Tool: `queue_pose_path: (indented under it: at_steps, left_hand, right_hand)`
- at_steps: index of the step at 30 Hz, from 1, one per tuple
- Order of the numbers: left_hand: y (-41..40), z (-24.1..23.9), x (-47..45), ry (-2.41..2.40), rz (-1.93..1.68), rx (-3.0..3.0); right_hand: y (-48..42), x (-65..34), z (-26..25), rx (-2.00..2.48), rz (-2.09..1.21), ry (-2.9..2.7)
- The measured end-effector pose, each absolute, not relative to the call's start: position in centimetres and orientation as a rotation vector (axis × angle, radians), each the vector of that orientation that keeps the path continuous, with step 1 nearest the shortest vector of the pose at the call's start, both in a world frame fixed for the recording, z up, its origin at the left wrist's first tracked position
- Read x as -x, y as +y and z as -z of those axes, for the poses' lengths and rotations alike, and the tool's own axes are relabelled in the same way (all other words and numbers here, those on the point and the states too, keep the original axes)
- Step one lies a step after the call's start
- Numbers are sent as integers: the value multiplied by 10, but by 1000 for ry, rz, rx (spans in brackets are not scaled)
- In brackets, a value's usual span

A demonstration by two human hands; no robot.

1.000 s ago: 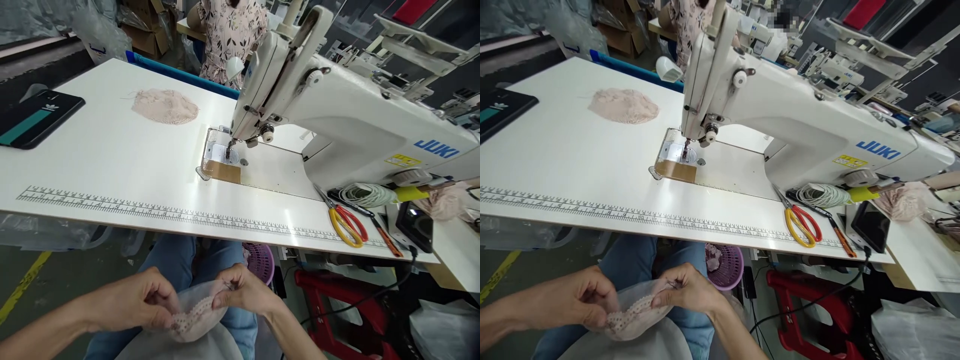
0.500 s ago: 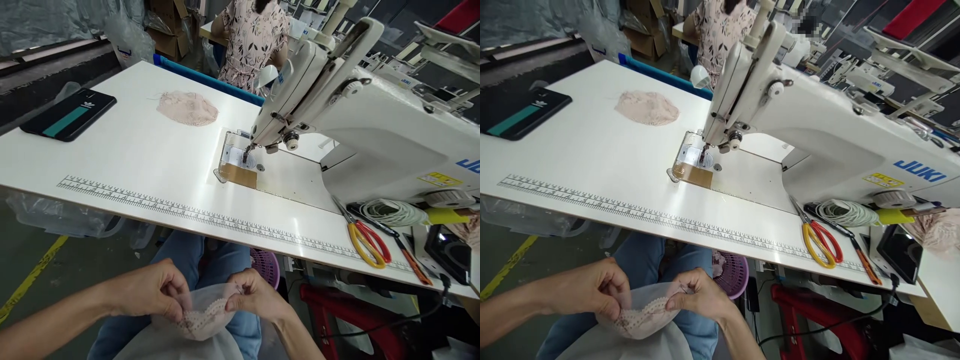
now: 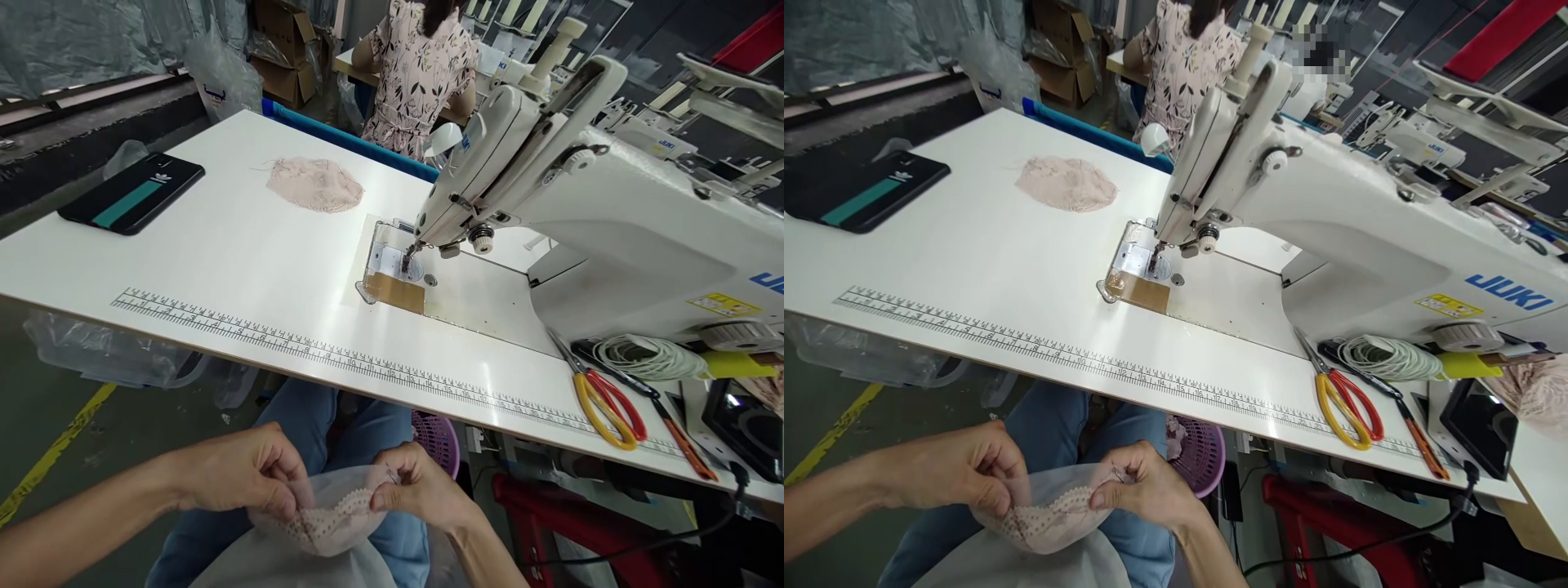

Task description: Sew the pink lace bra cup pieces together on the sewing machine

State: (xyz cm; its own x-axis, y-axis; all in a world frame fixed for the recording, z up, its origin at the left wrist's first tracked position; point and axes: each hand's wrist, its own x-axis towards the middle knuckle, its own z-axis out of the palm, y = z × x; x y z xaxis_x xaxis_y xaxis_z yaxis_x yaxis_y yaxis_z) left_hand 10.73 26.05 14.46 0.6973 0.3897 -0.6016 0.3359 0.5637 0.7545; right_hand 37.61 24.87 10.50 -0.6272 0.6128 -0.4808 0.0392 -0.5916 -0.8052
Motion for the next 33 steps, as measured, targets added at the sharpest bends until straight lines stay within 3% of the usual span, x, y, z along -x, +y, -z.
queue_pose_path:
  at_steps: [33]
  left_hand:
    - [256,-131,-90,760,-66,-872]
  right_hand:
    - [250,-366,-103,1093,-2287,-1224]
